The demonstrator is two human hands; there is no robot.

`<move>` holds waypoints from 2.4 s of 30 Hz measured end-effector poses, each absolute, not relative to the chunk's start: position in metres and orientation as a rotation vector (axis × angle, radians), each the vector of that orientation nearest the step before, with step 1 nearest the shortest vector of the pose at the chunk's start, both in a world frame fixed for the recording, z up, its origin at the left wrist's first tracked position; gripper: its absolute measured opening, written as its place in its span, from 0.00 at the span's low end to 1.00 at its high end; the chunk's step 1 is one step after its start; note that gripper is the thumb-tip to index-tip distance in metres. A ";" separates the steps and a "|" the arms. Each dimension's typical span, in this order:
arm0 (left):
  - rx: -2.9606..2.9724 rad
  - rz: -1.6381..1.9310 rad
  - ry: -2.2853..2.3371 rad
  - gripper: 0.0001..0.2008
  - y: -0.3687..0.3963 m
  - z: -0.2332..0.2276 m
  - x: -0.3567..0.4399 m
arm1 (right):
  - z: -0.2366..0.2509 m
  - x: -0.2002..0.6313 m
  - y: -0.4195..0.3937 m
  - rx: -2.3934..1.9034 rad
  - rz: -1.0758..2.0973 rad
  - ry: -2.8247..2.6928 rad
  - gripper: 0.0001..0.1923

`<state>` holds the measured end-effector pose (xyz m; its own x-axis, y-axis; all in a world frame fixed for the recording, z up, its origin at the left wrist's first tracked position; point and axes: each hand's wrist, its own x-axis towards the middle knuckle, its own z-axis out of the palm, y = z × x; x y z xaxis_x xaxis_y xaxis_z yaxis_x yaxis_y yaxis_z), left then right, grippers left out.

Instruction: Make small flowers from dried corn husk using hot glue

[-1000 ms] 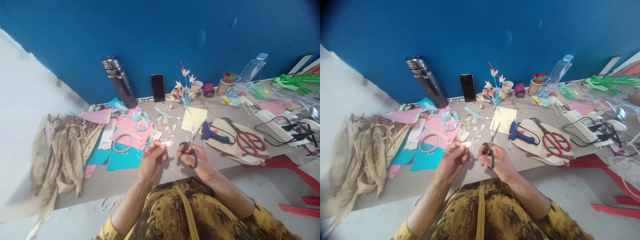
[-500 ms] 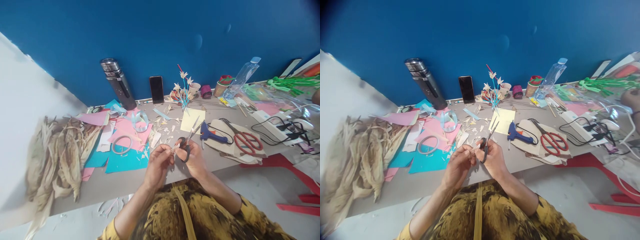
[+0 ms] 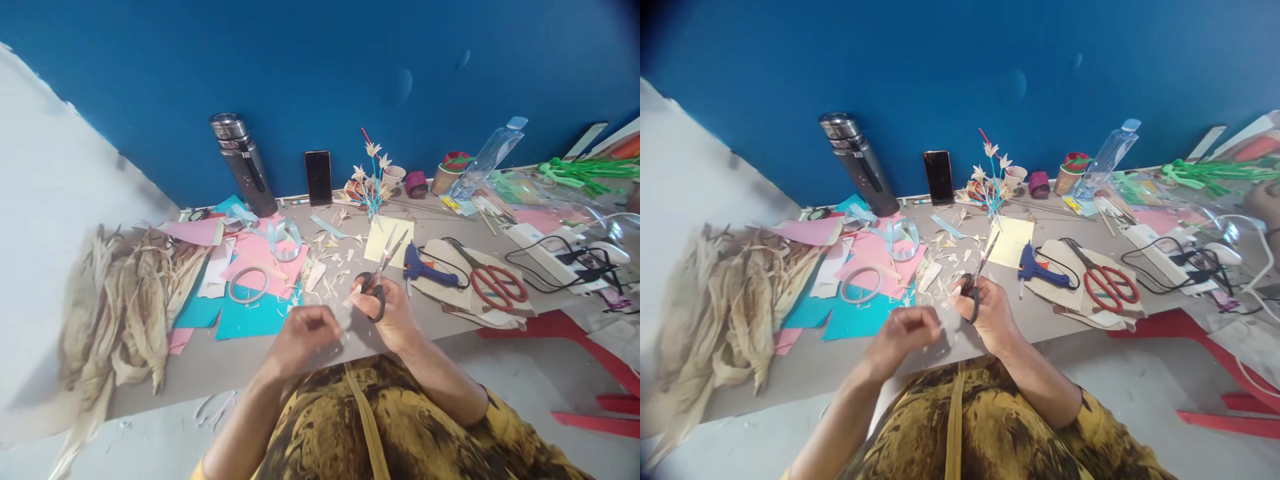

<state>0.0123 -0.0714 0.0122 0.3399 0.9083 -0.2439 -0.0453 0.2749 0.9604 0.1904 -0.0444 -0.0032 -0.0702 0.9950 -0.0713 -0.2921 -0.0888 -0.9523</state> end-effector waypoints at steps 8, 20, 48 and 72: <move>1.329 0.939 1.372 0.11 -0.079 0.023 0.002 | 0.010 0.188 -0.044 -1.095 1.491 -1.119 0.13; 1.033 1.104 1.132 0.08 -0.066 0.014 0.025 | 0.012 0.189 -0.045 -1.069 1.486 -1.211 0.12; 0.648 1.325 0.946 0.10 -0.064 0.019 0.032 | -0.007 0.196 -0.070 -1.038 1.752 -1.532 0.29; 0.654 1.370 0.985 0.12 -0.064 0.025 0.042 | -0.011 0.194 -0.074 -1.155 1.752 -1.390 0.22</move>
<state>0.0417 -0.0642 0.0249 -0.0752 0.9787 -0.1908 -0.4921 0.1300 0.8608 0.1944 -0.0742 -0.0112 -0.4300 0.8659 -0.2556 0.0521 -0.2588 -0.9645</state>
